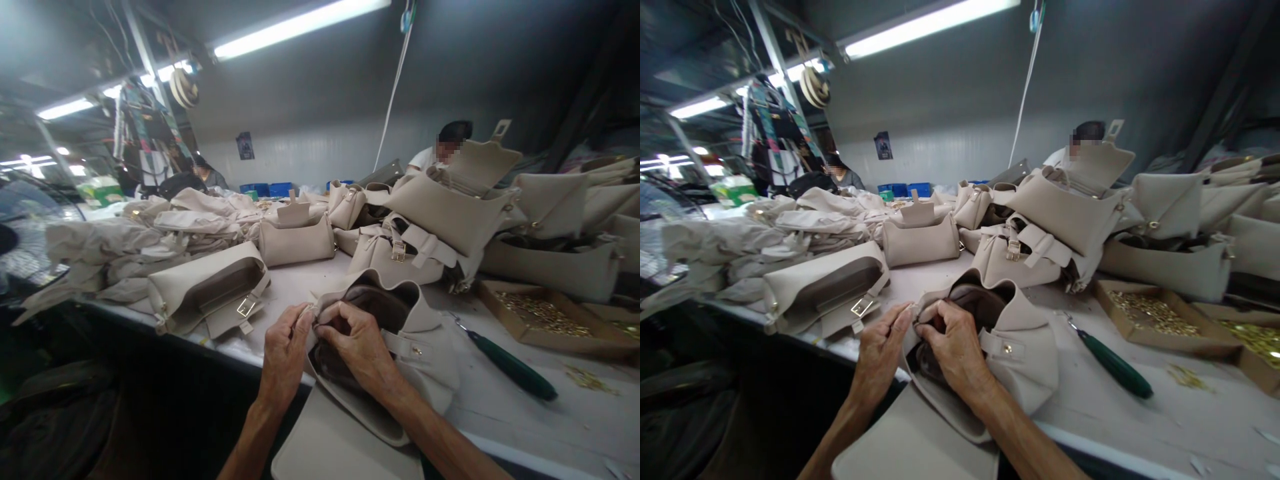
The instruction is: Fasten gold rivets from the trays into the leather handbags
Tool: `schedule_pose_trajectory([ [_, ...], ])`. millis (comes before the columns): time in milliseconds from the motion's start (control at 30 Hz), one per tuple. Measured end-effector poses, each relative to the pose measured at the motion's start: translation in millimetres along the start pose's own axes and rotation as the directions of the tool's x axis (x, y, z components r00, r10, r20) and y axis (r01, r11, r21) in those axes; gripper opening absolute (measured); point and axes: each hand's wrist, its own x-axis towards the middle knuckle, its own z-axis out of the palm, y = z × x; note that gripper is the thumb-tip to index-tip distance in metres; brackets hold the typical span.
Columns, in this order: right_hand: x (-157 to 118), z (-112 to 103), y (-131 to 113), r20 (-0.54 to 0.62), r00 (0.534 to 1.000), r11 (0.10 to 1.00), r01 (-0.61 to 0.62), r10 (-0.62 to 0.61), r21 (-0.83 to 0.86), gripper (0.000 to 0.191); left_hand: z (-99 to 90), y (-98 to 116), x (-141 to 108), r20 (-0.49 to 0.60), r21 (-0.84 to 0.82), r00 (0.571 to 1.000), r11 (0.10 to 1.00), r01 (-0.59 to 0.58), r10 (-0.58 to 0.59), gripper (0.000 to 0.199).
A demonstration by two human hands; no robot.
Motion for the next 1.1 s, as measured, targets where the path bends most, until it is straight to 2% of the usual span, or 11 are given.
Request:
schedule_pose_trajectory([
  [200, 1.2, 1.3, -1.2, -0.029, 0.999, 1.000, -0.023, 0.023, -0.019, 0.011, 1.4, -3.8, -1.0, -0.001, 0.036, 0.999, 0.998, 0.050, -0.050, 0.035],
  [500, 8.3, -1.2, -2.2, -0.080, 0.993, 0.983, -0.098, 0.086, -0.156, 0.026, 8.1, -2.8, 1.5, -0.027, 0.051, 0.999, 0.998, 0.040, -0.038, 0.039],
  [733, 19.7, -14.0, 1.8, -0.025, 0.993, 0.960, -0.117, 0.115, -0.253, 0.024, 17.5, -8.2, 1.8, -0.024, 0.064, 0.998, 0.996, 0.058, -0.057, 0.046],
  [833, 21.3, -19.6, -1.0, 0.007, 0.986, 0.952, -0.162, 0.169, -0.260, 0.021, 13.7, -6.1, -0.6, 0.049, 0.117, 0.998, 0.992, 0.038, -0.044, 0.050],
  [900, 20.9, -25.6, -9.2, 0.106, 0.971, 0.947, -0.182, 0.216, -0.265, 0.017, 7.6, -3.3, -1.8, 0.112, 0.155, 0.994, 0.988, -0.014, -0.004, 0.048],
  [933, 20.1, -29.7, -16.1, 0.170, 0.964, 0.945, -0.151, 0.206, -0.290, 0.015, 4.1, -2.0, -1.5, 0.135, 0.164, 0.991, 0.986, -0.042, 0.019, 0.045],
  [1000, 17.5, -40.4, -35.2, 0.239, 0.966, 0.917, 0.000, 0.104, -0.399, 0.010, -2.7, -0.2, 1.9, 0.170, 0.176, 0.984, 0.981, -0.084, 0.053, 0.039],
  [1033, 16.0, -47.5, -46.8, 0.233, 0.972, 0.876, 0.082, 0.035, -0.476, 0.008, -5.6, 0.2, 5.5, 0.185, 0.188, 0.980, 0.977, -0.101, 0.066, 0.037],
  [1100, 13.9, -65.6, -70.4, 0.149, 0.981, 0.757, 0.189, -0.121, -0.626, 0.005, -10.4, 1.2, 17.2, 0.211, 0.225, 0.973, 0.965, -0.135, 0.087, 0.035],
])
